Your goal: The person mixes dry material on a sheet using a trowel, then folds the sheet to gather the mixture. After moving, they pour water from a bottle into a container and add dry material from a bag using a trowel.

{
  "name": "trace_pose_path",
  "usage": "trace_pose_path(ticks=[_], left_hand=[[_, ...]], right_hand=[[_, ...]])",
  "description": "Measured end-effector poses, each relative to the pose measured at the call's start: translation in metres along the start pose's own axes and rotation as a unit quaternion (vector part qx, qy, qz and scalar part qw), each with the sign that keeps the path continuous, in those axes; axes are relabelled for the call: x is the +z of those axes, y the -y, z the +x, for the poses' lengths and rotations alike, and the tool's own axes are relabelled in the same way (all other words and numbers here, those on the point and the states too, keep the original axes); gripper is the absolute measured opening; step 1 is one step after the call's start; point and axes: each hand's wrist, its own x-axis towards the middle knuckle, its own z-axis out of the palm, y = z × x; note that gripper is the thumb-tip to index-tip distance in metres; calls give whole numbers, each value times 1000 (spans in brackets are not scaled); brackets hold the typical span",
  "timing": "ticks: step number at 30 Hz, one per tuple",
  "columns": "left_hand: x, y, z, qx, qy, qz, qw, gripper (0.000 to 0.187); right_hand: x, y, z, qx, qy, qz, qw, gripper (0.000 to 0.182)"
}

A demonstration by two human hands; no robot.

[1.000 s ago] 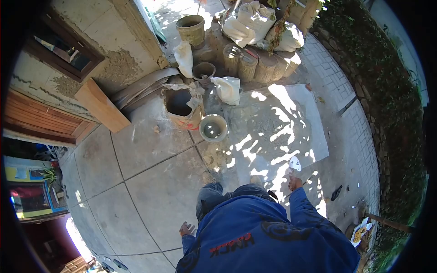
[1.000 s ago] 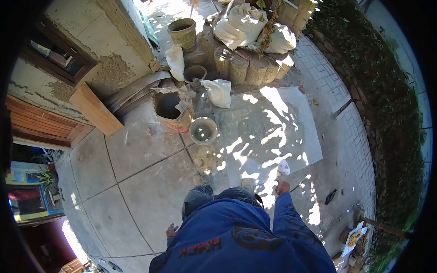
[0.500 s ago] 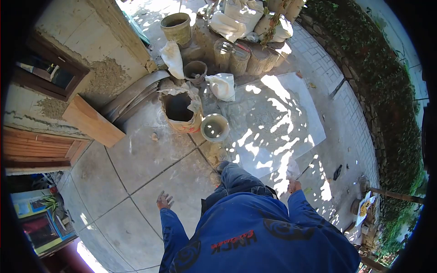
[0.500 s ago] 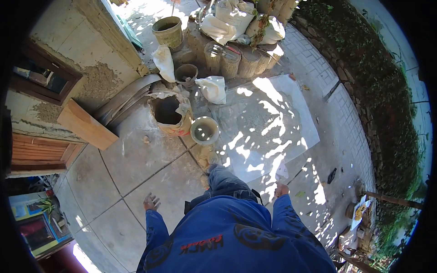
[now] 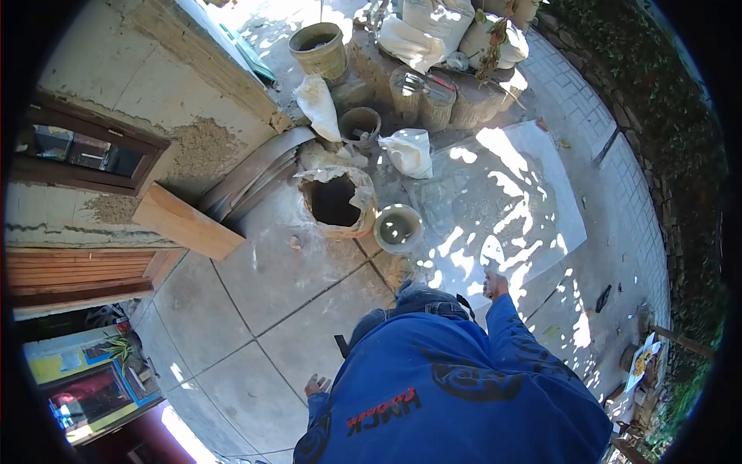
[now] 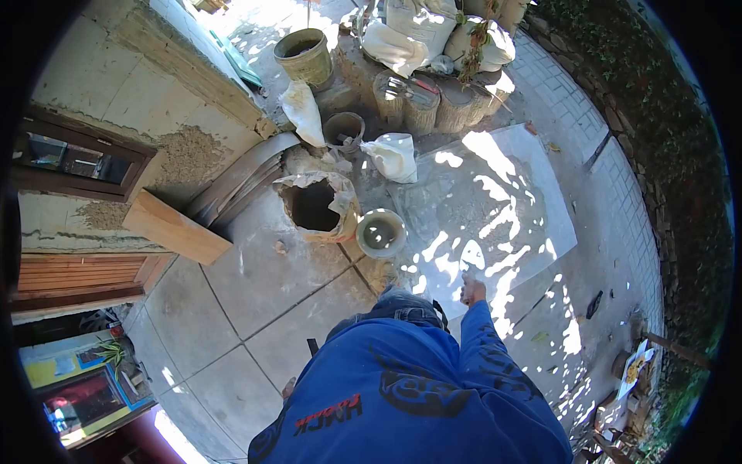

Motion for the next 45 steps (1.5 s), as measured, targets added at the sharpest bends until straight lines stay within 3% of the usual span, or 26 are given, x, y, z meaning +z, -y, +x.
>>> trace_pose_path(ticks=[4,6,12,17,20,25,27,28,31,36,40,45], left_hand=[[11,-21,-35,-13,-59,-71,996,52],[26,-34,-34,60,16,-21,998,52],[21,-40,35,49,64,-24,996,50],[6,-118,19,74,35,55,995,49],[-12,-169,51,47,43,59,996,49],[-32,-258,135,47,75,5,996,44],[-46,-310,140,95,89,49,990,41],[-51,-335,142,96,93,52,990,41],[-71,-400,176,134,110,95,980,41],[-95,-491,206,180,108,106,972,42],[-88,-523,194,195,124,116,966,43],[-76,-506,171,166,148,136,965,45]], right_hand=[[29,37,14,-6,20,-21,1000,32],[40,47,22,-48,20,-15,999,31],[40,60,3,-37,-29,19,999,31],[34,15,-7,0,-98,63,993,32],[30,-43,-4,64,-130,185,972,30],[96,-81,-75,72,-209,240,945,31],[128,-83,-119,93,-175,233,952,34],[142,-87,-130,80,-187,166,965,39],[174,-102,-157,87,-169,271,944,39],[206,-121,-190,71,-196,214,954,29],[218,-135,-199,54,-208,258,942,24],[243,-151,-183,74,-231,313,918,23]])
